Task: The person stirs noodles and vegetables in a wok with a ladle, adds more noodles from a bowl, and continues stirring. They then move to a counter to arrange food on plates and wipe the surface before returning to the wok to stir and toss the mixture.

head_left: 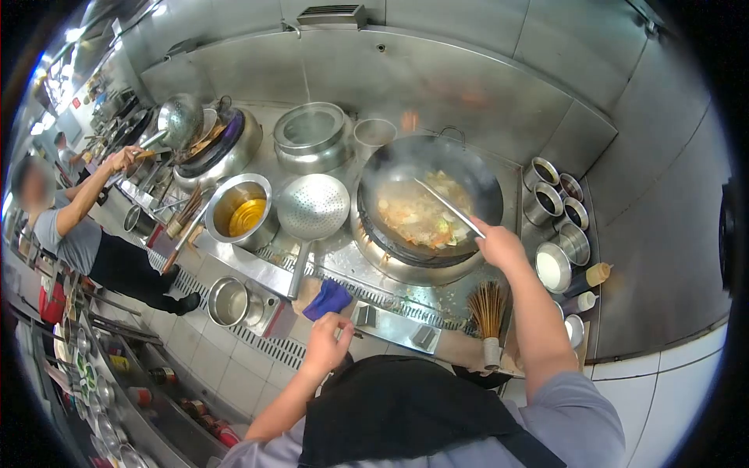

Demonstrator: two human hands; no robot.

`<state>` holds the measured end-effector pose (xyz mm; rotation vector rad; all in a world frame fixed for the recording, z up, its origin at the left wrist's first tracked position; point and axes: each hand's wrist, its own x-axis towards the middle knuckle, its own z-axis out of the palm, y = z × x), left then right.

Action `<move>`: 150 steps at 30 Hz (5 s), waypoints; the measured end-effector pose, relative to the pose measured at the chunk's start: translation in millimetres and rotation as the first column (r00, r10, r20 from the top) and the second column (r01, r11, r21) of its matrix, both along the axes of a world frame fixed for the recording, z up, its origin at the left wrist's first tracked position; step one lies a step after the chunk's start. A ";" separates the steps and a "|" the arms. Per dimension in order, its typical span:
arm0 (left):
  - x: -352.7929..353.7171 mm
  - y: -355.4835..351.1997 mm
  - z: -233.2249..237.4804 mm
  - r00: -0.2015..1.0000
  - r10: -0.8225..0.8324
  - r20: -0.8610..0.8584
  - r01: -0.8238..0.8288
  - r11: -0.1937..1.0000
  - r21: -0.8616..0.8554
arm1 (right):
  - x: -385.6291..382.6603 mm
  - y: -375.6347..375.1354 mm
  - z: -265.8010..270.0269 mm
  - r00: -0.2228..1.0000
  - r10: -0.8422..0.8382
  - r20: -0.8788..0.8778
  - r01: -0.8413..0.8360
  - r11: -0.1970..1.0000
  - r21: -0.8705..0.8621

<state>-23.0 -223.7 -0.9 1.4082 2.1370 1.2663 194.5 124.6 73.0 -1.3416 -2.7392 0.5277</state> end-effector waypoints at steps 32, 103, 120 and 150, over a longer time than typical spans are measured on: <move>6.7 33.0 -2.4 0.996 -0.056 -0.071 0.056 0.998 -0.003 | 20.2 -32.7 21.4 0.941 -0.334 -0.053 0.333 0.942 -0.036; 17.9 -369.1 6.7 0.145 0.532 0.834 -0.965 0.264 -0.001 | 64.1 -104.3 -4.4 0.995 -0.022 -0.101 0.017 0.999 -0.048; -34.6 -6.1 47.6 0.337 0.363 0.869 -0.590 0.801 -0.106 | 22.3 -20.8 -29.5 0.973 -0.078 -0.215 0.026 0.973 -0.231; -81.4 339.3 132.3 0.244 -0.332 -0.911 0.384 0.896 -0.223 | 76.7 -171.1 33.5 0.926 -0.364 -0.102 0.351 0.928 -0.128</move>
